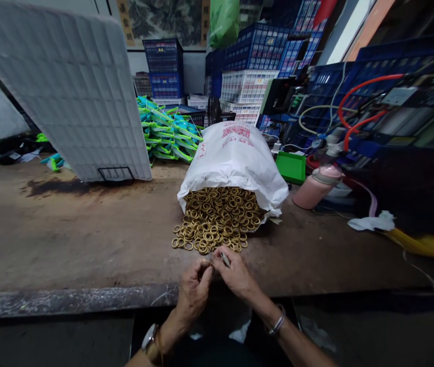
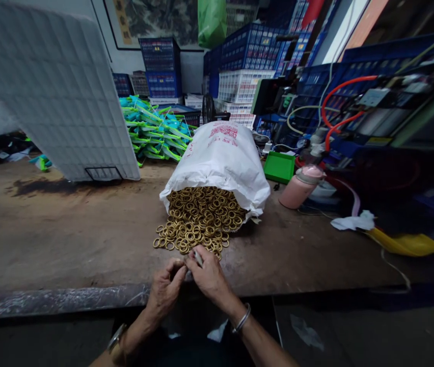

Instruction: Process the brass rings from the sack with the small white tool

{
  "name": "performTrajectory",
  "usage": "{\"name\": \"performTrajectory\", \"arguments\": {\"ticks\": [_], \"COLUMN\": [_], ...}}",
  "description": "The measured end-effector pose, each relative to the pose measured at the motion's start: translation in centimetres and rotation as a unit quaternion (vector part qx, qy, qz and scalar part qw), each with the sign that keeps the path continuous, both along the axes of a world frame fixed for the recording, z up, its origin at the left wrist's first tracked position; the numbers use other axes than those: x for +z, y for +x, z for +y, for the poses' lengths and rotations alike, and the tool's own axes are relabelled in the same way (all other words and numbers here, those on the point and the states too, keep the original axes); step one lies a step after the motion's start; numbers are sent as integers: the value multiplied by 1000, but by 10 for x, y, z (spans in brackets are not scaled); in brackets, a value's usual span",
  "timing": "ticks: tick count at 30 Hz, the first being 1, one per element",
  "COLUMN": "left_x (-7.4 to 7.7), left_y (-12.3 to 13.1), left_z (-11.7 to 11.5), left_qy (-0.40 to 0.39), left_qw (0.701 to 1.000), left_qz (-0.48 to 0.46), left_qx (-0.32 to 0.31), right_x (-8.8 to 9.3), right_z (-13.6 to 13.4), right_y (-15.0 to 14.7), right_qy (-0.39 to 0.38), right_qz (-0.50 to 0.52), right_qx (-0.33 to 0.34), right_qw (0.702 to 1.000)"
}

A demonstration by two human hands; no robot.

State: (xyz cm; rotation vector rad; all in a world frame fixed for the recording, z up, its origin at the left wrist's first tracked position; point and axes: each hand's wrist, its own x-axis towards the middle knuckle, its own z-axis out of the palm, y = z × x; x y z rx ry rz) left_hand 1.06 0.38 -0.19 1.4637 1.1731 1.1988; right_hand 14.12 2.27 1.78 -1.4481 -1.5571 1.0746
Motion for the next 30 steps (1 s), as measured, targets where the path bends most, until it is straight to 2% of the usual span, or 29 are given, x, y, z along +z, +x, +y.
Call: {"name": "performTrajectory", "arguments": {"ticks": [3,5,8,10,14,19,23,27,30], "left_x": [2,4,5,6,7,8,12,11,5], "left_y": [0,1,1,1,1,0,1,4,4], "left_z": [0,0,0,-1,-3,-4,-3,-2,-2], "left_qy": [-18,-85,-202,-237,-262,-259,-268,-264,-234], "left_qw": [999,994,969,955,940,940,944,945,952], "left_qz": [-19,-62,-126,-158,-206,-207,-185,-186,-192], "left_qx": [-22,-41,-68,-76,-78,-77,-61,-48,-56], "right_x": [-4,-8,-11,-10,-6,-6,-8,-12,-13], "right_z": [-1,-1,-2,-2,-3,-3,-7,-15,-17], "right_y": [-3,-4,-4,-3,-4,-1,4,4,3], "right_qy": [18,20,15,7,3,-10,31,70,76], "right_qz": [-19,-22,-16,-5,16,41,-82,-211,-258], "right_qx": [5,-2,-7,-2,8,9,-9,62,78], "right_qw": [1000,1000,1000,1000,1000,999,996,973,960]}}
